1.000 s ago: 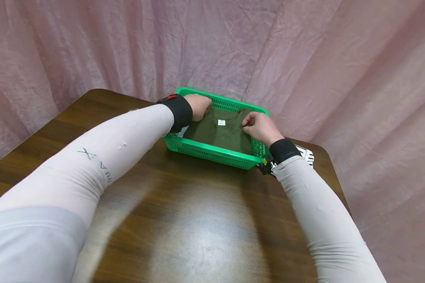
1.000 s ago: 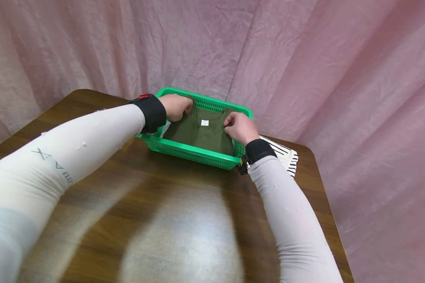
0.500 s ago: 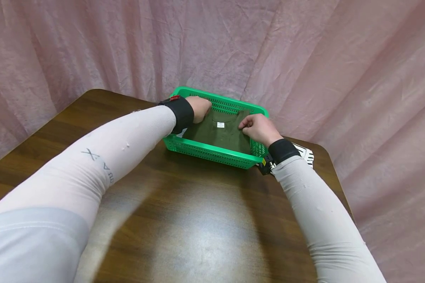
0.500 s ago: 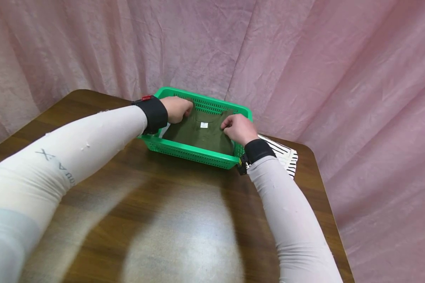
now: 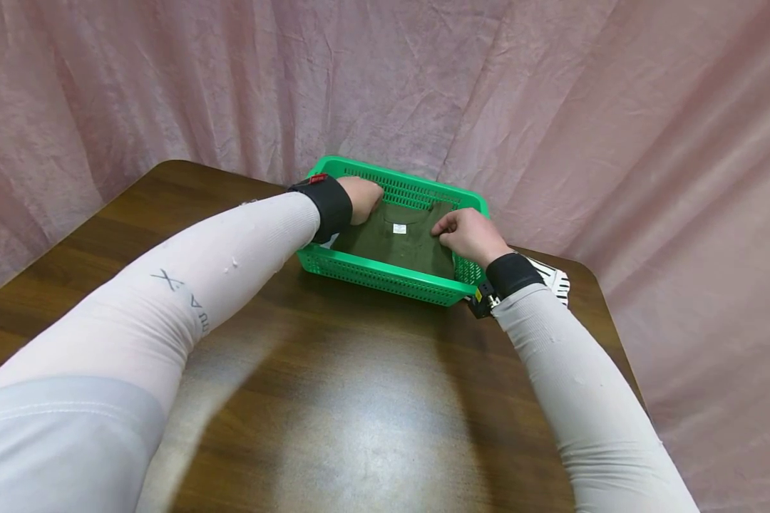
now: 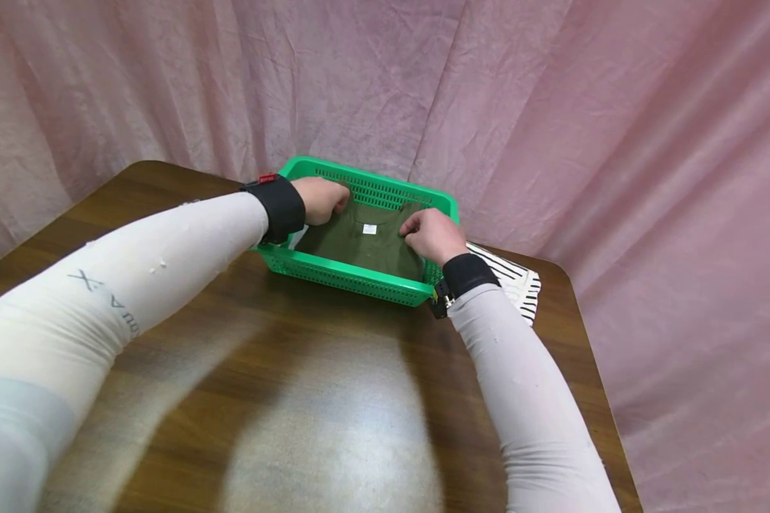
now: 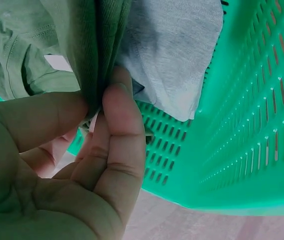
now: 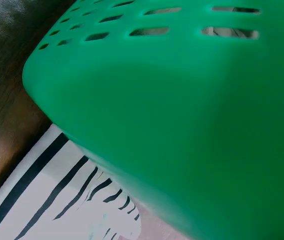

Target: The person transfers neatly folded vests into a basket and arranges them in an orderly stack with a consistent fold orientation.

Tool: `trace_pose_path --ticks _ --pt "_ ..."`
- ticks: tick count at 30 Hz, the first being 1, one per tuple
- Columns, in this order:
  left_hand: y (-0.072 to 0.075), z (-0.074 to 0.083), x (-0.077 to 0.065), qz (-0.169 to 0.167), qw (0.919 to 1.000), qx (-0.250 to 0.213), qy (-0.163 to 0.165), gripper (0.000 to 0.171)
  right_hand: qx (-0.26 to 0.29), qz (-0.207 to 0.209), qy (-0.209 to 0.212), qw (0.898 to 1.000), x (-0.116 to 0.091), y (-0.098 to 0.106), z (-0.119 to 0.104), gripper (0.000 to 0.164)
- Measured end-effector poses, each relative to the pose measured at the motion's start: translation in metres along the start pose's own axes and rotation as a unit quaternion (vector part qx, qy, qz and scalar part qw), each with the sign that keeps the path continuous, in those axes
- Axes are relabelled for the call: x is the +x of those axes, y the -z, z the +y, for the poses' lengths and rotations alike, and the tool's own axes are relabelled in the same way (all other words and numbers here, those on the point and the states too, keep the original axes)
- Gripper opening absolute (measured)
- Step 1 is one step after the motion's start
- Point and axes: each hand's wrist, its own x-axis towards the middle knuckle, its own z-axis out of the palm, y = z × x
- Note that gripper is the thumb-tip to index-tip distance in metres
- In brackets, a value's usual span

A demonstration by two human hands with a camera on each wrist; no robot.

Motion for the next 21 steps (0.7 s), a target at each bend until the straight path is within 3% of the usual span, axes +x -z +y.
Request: trace_pose_path --ticks 8,16,21 --pt "0.001 0.003 -0.008 -0.012 0.9999 -0.006 -0.002 0.017 -0.014 -0.004 0.001 1.0 0.0 -0.001 -0.001 0.029" --pt "-0.005 -0.002 0.009 -0.022 0.9997 0.001 0.008 0.018 -0.039 -0.017 0.003 0.999 -0.002 0.0 -0.003 0.03" --pt "-0.004 -0.001 0.004 -0.021 0.9998 0.0 0.002 0.018 -0.05 -0.028 0.003 0.998 -0.003 0.0 -0.003 0.034"
